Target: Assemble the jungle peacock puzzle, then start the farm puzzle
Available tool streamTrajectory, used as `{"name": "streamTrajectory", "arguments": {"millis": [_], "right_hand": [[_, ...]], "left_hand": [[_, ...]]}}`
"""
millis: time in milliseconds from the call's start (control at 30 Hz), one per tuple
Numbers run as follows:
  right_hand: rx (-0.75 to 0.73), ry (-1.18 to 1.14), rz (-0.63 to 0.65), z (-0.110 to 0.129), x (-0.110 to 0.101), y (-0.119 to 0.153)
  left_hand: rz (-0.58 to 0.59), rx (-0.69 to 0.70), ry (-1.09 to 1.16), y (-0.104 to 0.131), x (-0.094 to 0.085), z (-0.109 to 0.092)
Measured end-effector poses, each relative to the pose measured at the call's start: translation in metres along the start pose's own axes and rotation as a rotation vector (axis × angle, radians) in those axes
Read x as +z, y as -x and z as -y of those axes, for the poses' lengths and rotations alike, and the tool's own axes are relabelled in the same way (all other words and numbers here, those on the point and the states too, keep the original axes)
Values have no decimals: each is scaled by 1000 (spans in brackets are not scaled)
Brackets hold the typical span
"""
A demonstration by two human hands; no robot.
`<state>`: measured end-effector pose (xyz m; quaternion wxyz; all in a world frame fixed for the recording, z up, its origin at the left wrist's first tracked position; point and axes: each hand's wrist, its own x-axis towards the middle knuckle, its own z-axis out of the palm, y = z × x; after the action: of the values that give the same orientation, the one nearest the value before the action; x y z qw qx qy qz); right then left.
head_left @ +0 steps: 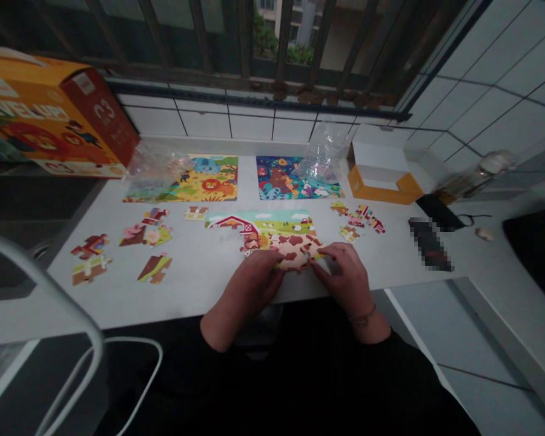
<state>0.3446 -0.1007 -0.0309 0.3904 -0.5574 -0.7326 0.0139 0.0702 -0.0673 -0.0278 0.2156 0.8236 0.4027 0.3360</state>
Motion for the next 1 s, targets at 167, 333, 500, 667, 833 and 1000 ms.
{"name": "streamTrajectory", "arguments": {"millis": [167, 333, 500, 667, 833, 1000], "right_hand": [[-49, 73, 155, -8, -3, 6], [-24, 151, 242, -9, -2, 6], [27, 195, 233, -9, -5, 9], [42, 168, 196, -8, -6, 13], [26, 71, 152, -13, -15, 9], [-51, -8, 216, -28, -32, 2]], "left_hand": [[131, 140, -116, 4, 4, 1], [129, 147, -130, 4, 4, 3], [137, 141, -118, 3, 5, 4], [149, 123, -99, 2, 4, 3], [155, 140, -103, 0, 3, 2], [148, 147, -93, -2, 1, -1]]}}
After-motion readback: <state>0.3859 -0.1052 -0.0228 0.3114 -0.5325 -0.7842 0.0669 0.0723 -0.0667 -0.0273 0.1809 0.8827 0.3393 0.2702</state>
